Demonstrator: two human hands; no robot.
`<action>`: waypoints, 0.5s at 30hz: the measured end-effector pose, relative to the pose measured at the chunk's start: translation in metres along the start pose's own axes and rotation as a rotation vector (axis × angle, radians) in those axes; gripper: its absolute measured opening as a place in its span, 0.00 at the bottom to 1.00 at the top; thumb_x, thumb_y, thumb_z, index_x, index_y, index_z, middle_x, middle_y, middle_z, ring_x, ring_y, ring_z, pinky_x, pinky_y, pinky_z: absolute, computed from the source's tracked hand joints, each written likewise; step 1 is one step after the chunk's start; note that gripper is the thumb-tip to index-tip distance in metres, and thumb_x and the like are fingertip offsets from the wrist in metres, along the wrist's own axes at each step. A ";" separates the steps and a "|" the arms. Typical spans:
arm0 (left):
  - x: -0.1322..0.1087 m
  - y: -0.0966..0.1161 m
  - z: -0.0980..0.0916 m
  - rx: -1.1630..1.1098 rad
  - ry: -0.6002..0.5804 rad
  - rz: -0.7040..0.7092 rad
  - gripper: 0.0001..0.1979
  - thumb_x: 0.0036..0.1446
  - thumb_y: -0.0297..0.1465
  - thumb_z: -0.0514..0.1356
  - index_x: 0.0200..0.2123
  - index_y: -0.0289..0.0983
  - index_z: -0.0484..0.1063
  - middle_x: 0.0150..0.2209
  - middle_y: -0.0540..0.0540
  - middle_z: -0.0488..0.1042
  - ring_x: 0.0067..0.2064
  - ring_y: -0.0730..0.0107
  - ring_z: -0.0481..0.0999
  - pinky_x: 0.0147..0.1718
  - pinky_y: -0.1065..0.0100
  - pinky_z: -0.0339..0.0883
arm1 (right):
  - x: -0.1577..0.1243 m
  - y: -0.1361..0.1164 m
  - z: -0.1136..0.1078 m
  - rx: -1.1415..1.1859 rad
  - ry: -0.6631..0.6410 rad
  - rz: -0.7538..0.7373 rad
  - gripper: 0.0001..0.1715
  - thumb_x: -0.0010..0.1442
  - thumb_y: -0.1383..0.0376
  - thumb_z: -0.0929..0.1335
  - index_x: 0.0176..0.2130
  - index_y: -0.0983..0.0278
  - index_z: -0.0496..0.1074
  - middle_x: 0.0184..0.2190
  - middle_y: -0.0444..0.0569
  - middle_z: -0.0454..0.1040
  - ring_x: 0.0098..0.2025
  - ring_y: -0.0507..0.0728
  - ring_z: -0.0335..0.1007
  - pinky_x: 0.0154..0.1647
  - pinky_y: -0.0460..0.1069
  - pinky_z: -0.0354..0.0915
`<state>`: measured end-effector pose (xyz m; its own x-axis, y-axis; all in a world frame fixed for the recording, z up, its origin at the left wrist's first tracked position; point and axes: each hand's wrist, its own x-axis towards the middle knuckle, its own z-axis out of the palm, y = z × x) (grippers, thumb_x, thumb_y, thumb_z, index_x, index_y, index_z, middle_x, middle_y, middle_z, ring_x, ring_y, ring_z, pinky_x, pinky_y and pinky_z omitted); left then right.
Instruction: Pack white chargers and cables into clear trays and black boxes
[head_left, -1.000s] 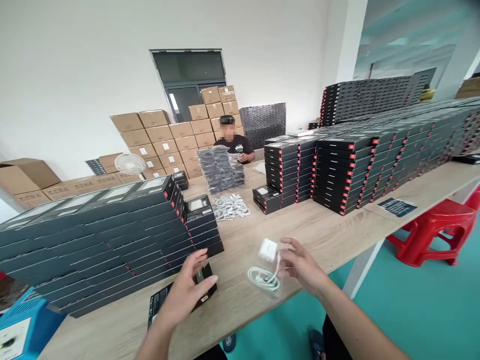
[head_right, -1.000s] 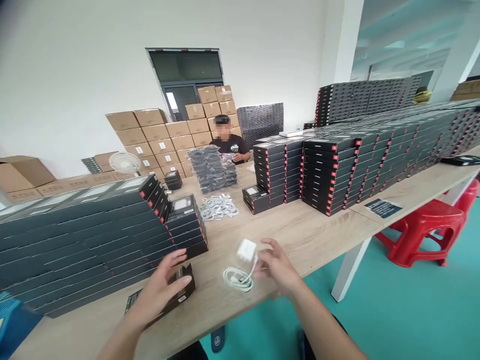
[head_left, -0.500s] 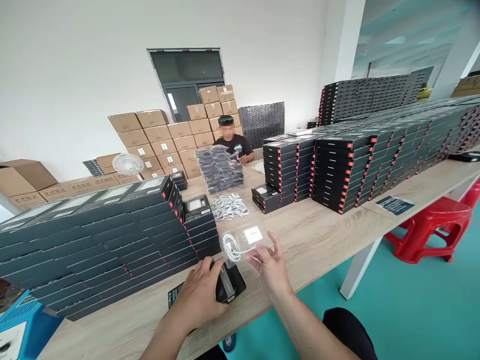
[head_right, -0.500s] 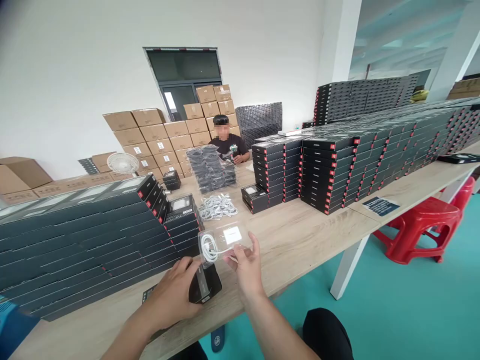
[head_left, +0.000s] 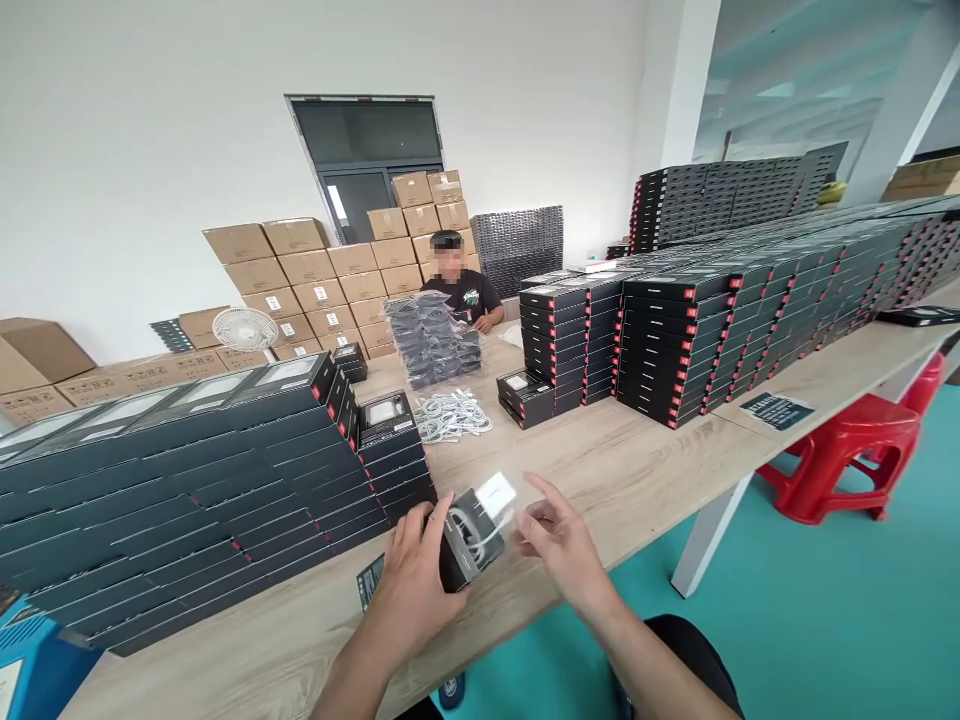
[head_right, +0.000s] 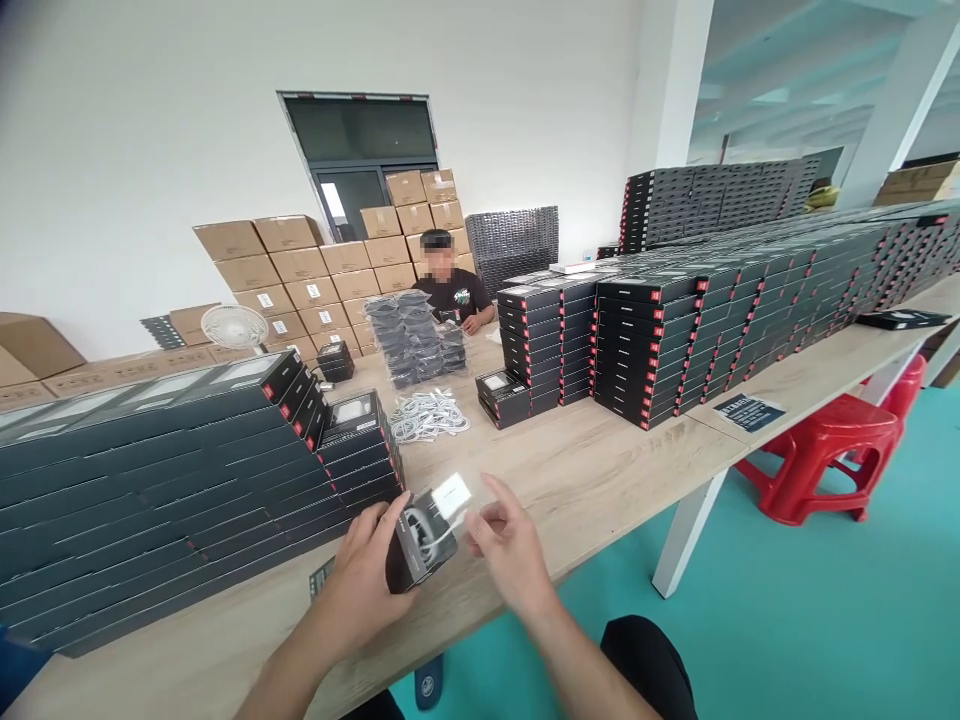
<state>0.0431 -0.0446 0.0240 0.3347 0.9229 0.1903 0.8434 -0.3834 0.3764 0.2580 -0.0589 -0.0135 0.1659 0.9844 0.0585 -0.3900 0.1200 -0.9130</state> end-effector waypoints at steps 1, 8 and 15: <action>-0.001 0.002 -0.001 -0.056 -0.012 0.000 0.47 0.49 0.35 0.64 0.70 0.50 0.47 0.61 0.41 0.60 0.62 0.45 0.62 0.55 0.49 0.64 | 0.000 -0.006 -0.003 0.022 -0.070 0.018 0.39 0.54 0.52 0.74 0.61 0.60 0.67 0.29 0.43 0.73 0.33 0.56 0.76 0.33 0.51 0.75; 0.000 0.019 -0.007 -0.324 -0.021 0.084 0.48 0.47 0.28 0.65 0.69 0.51 0.48 0.63 0.41 0.57 0.62 0.49 0.66 0.56 0.55 0.67 | 0.022 -0.034 -0.020 0.022 -0.322 0.198 0.27 0.48 0.58 0.78 0.47 0.63 0.76 0.31 0.45 0.77 0.28 0.52 0.74 0.22 0.44 0.72; 0.018 0.018 0.021 -0.411 0.219 0.113 0.52 0.45 0.28 0.68 0.69 0.48 0.43 0.64 0.38 0.54 0.66 0.46 0.60 0.63 0.47 0.58 | 0.049 -0.062 0.010 -0.169 -0.550 0.115 0.21 0.46 0.67 0.75 0.43 0.64 0.78 0.33 0.46 0.80 0.32 0.56 0.76 0.25 0.47 0.74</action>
<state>0.0734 -0.0341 0.0152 0.2809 0.8626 0.4206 0.5561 -0.5035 0.6612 0.2814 -0.0165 0.0500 -0.3814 0.9172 0.1149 -0.2199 0.0307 -0.9750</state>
